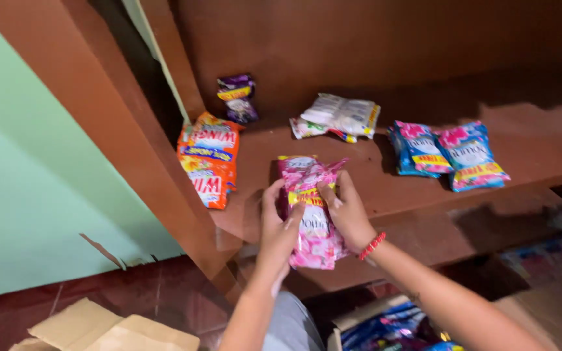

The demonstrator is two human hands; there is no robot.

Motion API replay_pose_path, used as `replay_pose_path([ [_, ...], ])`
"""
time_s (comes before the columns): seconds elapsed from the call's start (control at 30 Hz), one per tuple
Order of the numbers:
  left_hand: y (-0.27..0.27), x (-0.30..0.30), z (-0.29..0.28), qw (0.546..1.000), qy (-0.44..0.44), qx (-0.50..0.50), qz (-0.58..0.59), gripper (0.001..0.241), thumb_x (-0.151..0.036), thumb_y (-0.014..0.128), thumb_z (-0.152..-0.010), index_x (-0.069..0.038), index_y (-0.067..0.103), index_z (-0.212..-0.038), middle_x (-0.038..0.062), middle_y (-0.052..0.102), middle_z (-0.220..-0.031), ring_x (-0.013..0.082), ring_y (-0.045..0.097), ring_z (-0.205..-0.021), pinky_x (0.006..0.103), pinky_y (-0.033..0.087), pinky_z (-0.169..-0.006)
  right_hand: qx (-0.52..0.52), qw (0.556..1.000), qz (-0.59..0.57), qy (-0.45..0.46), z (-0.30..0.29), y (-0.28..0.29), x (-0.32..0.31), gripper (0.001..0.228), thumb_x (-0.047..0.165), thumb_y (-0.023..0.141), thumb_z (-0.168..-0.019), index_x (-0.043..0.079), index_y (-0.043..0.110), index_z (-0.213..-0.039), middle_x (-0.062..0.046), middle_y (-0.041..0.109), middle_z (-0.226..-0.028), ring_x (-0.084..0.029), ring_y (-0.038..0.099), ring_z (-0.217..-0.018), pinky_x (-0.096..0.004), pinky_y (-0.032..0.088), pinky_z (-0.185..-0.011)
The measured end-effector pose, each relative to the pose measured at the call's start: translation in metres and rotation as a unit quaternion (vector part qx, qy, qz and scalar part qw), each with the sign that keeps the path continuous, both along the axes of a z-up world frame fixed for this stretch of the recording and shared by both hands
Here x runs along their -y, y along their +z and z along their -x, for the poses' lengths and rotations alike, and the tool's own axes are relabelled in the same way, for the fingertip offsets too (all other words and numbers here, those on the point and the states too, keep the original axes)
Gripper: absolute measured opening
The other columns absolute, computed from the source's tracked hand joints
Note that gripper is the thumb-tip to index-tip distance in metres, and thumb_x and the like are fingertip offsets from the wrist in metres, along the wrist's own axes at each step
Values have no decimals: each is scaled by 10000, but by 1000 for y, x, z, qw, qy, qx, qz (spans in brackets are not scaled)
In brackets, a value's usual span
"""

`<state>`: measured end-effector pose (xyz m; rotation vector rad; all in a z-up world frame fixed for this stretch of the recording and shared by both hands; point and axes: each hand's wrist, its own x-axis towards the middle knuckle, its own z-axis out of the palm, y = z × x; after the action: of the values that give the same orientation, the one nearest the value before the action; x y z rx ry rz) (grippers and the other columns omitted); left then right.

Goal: Packing small sachets of detergent and snacks from a low shelf into cardboard boxes on the floor.

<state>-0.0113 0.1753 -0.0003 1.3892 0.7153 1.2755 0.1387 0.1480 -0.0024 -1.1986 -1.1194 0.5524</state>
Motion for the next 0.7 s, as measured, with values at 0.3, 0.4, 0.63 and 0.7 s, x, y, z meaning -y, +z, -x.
replay_pose_path([
  [0.3, 16, 138, -27, 972, -56, 180, 139, 858, 82, 688, -792, -127, 291, -1524, 134, 536, -1384, 222, 582, -1227, 361, 501, -1024, -194, 974, 85, 85, 5, 0, 132, 282, 202, 555, -1004, 72, 551, -1254, -51, 643, -1128, -110, 608, -1019, -293, 515, -883],
  [0.4, -16, 152, -41, 997, 20, 64, 43, 820, 65, 751, -804, -73, 345, -1503, 157, 525, -1361, 223, 584, -1235, 365, 503, -1052, -298, 937, 126, 135, -13, -15, 164, 289, 225, 538, -1020, 64, 524, -1260, -66, 653, -1149, -134, 621, -1072, -335, 524, -918],
  [0.63, -45, 197, -74, 996, -39, 43, 69, 799, -2, 730, -834, -71, 320, -1516, 161, 492, -1410, 230, 561, -1281, 370, 474, -1096, -243, 957, 147, 60, -42, -44, 206, 480, 263, 505, -1015, 135, 398, -1464, -40, 618, -1307, -112, 592, -1190, -296, 506, -987],
  [0.7, -53, 206, -79, 995, 20, -71, -67, 879, -46, 811, -824, -44, 290, -1532, 190, 423, -1432, 263, 449, -1361, 413, 361, -1175, -79, 985, 155, 17, -59, -54, 216, 543, 264, 554, -1003, 129, 449, -1519, -67, 700, -1239, -114, 634, -1099, -293, 531, -945],
])
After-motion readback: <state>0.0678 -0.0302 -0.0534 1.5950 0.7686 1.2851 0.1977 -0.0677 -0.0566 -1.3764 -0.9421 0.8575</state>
